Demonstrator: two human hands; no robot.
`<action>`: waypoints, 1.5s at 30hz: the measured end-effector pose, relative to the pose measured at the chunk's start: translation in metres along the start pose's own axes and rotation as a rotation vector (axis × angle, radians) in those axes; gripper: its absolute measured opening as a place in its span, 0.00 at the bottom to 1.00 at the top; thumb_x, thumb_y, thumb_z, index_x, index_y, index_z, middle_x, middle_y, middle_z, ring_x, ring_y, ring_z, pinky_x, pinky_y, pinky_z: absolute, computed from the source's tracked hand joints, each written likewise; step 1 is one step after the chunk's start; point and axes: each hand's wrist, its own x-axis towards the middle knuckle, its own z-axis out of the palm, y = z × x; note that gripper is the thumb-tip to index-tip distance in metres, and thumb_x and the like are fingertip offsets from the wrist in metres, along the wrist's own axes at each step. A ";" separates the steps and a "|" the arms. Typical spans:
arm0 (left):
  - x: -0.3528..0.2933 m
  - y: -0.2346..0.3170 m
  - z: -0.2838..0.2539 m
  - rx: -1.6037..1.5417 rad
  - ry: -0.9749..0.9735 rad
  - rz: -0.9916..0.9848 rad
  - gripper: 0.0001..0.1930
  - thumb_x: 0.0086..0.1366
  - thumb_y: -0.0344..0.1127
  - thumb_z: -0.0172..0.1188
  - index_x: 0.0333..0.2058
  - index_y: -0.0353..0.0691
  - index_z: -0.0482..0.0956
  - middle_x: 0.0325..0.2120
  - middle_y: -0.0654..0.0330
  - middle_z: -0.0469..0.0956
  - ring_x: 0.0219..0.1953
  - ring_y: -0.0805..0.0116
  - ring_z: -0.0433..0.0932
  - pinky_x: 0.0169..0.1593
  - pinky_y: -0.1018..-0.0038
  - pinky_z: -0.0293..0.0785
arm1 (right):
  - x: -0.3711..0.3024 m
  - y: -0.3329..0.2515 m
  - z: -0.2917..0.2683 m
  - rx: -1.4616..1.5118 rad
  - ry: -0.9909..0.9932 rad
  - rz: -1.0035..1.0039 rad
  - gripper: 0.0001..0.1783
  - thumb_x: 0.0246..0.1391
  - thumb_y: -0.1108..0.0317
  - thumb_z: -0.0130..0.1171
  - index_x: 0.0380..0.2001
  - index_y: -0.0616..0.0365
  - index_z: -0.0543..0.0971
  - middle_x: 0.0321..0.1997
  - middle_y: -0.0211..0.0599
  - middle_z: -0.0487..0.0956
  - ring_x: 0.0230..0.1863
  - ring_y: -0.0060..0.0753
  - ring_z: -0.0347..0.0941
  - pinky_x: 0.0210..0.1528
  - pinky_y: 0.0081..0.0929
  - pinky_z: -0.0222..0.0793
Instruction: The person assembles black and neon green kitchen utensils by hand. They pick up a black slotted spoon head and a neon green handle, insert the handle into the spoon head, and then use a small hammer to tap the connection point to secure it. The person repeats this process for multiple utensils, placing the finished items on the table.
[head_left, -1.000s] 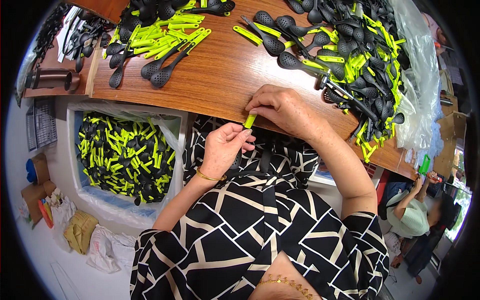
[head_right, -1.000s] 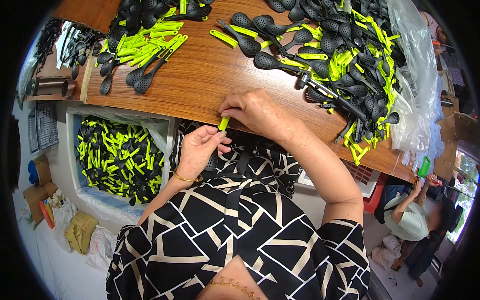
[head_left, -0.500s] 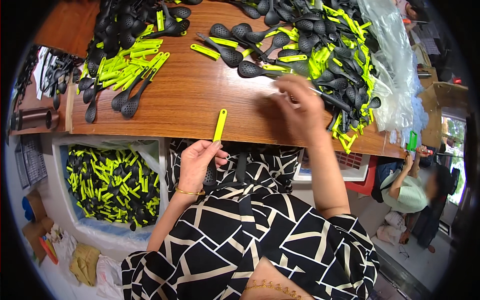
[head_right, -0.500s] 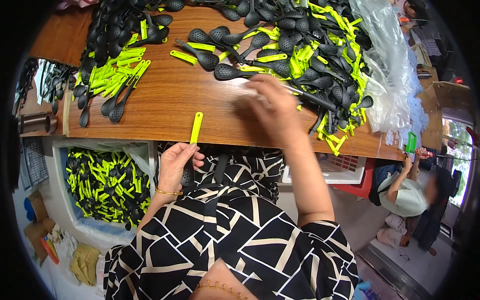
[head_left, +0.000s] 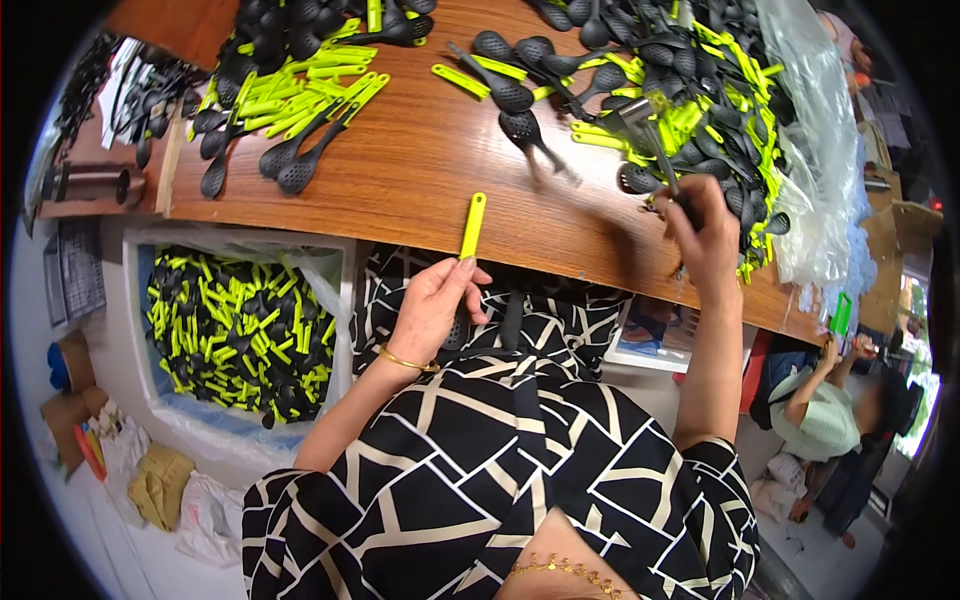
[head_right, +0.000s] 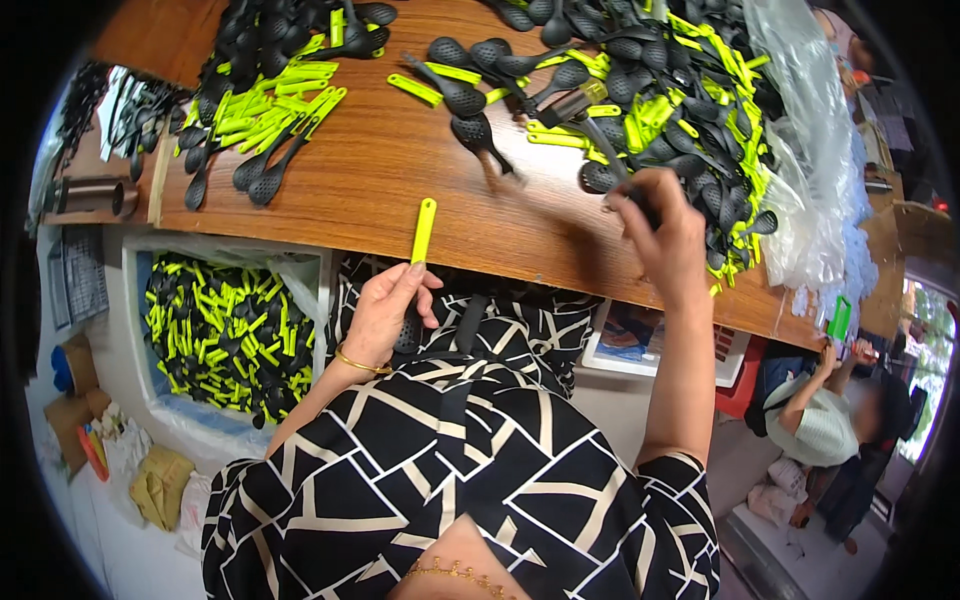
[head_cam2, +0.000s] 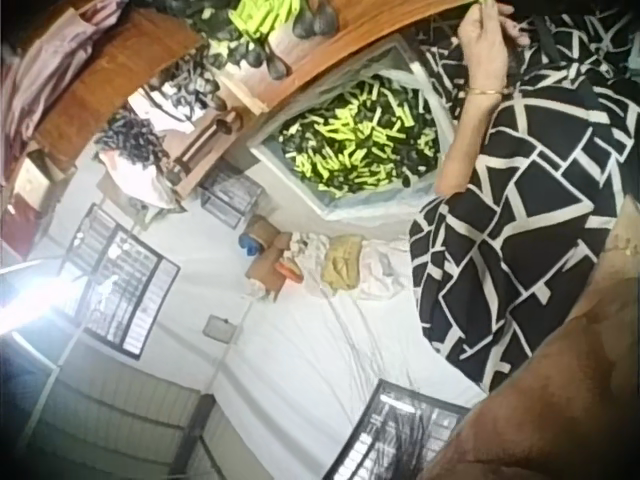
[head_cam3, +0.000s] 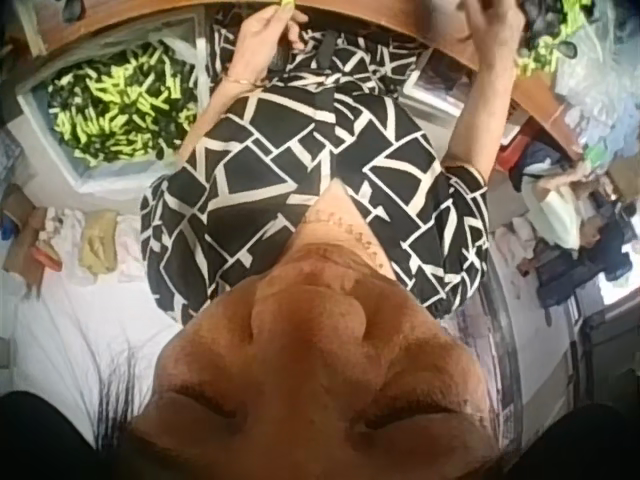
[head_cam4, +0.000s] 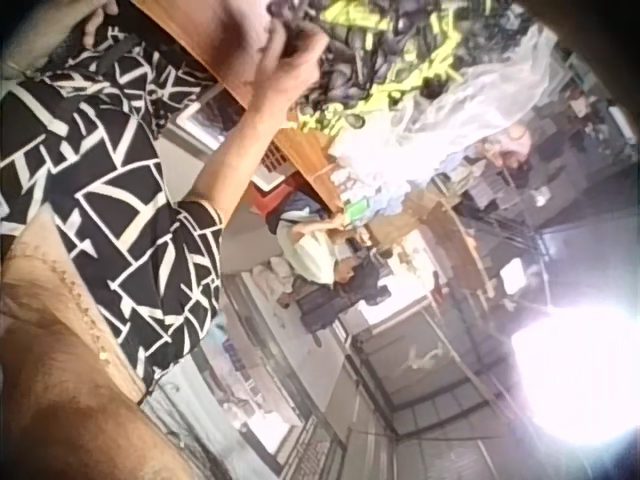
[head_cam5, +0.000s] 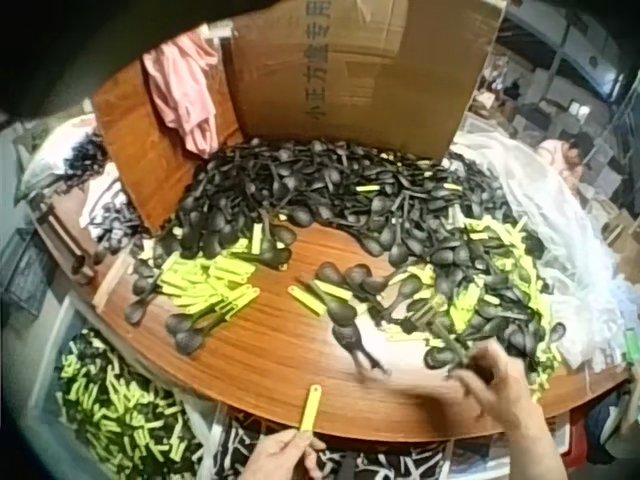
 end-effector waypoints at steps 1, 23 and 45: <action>-0.001 0.001 0.002 0.012 -0.002 0.018 0.20 0.82 0.45 0.51 0.42 0.31 0.81 0.22 0.66 0.73 0.24 0.75 0.75 0.34 0.78 0.76 | -0.013 -0.008 0.012 0.087 -0.045 0.052 0.14 0.62 0.75 0.67 0.50 0.60 0.79 0.37 0.36 0.86 0.32 0.29 0.83 0.34 0.29 0.76; -0.005 0.005 -0.002 -0.464 -0.111 -0.135 0.15 0.80 0.37 0.55 0.54 0.29 0.78 0.31 0.64 0.76 0.34 0.74 0.77 0.42 0.77 0.77 | -0.049 -0.042 0.070 -0.359 -0.348 -0.434 0.29 0.58 0.72 0.66 0.63 0.37 0.81 0.34 0.35 0.82 0.35 0.41 0.82 0.35 0.38 0.80; -0.004 -0.009 -0.001 -0.082 0.121 0.148 0.11 0.73 0.33 0.65 0.47 0.32 0.82 0.37 0.61 0.82 0.28 0.76 0.78 0.40 0.80 0.76 | -0.045 -0.030 0.067 -0.229 -0.368 -0.329 0.26 0.63 0.72 0.62 0.64 0.42 0.79 0.36 0.41 0.80 0.37 0.48 0.81 0.39 0.42 0.78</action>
